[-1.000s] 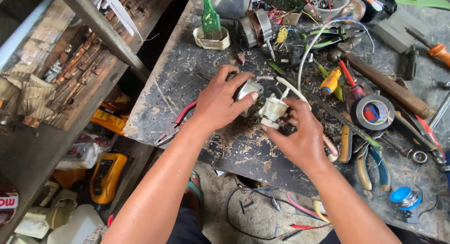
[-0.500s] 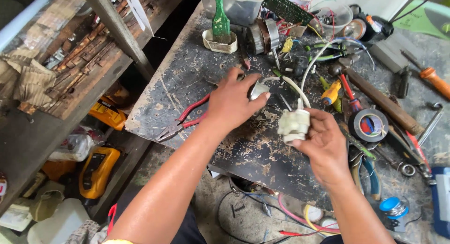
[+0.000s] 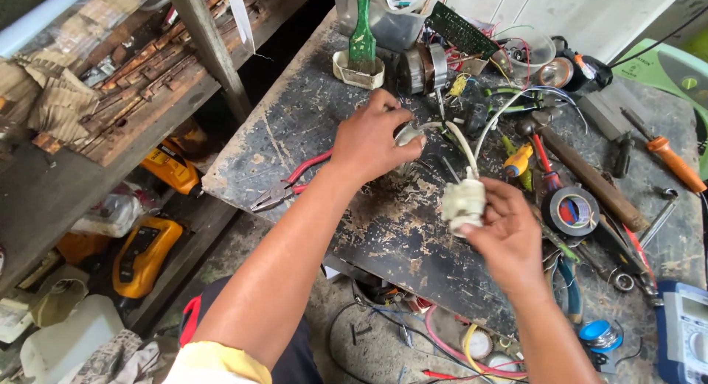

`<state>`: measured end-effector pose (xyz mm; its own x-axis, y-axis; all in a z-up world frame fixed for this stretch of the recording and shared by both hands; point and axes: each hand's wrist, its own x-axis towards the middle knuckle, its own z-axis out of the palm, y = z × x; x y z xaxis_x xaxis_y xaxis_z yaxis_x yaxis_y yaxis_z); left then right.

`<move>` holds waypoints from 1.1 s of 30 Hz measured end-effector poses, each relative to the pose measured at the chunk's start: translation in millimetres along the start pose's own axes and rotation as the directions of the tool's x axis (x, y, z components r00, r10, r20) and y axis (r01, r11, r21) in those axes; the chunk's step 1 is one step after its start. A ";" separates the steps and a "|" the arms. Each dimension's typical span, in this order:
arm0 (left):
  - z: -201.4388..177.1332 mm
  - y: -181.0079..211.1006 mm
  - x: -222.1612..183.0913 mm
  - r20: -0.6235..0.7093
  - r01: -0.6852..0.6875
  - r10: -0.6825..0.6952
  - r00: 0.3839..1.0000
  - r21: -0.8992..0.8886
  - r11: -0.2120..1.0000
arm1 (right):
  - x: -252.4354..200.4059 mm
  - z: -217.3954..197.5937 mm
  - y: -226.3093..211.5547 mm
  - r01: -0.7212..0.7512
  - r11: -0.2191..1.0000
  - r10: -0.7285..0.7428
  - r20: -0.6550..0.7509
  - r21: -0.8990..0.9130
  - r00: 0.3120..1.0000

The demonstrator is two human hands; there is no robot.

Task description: Disassembling a small electric motor stator and rotor assembly using a screwdriver to pry the housing apart.

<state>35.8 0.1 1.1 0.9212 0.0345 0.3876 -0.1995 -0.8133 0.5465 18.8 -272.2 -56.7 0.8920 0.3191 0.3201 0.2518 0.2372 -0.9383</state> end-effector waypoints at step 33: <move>9.5 54.1 -79.9 0.171 0.217 -0.158 0.972 -0.418 0.882 | -20.2 12.0 17.7 0.012 0.999 -0.009 -0.065 0.047 0.998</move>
<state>-45.4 -52.2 -7.4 0.9846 0.0626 0.1632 -0.1156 -0.4673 0.8765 0.7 -263.4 -78.2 0.9123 0.2562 0.3195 0.2447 0.2844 -0.9269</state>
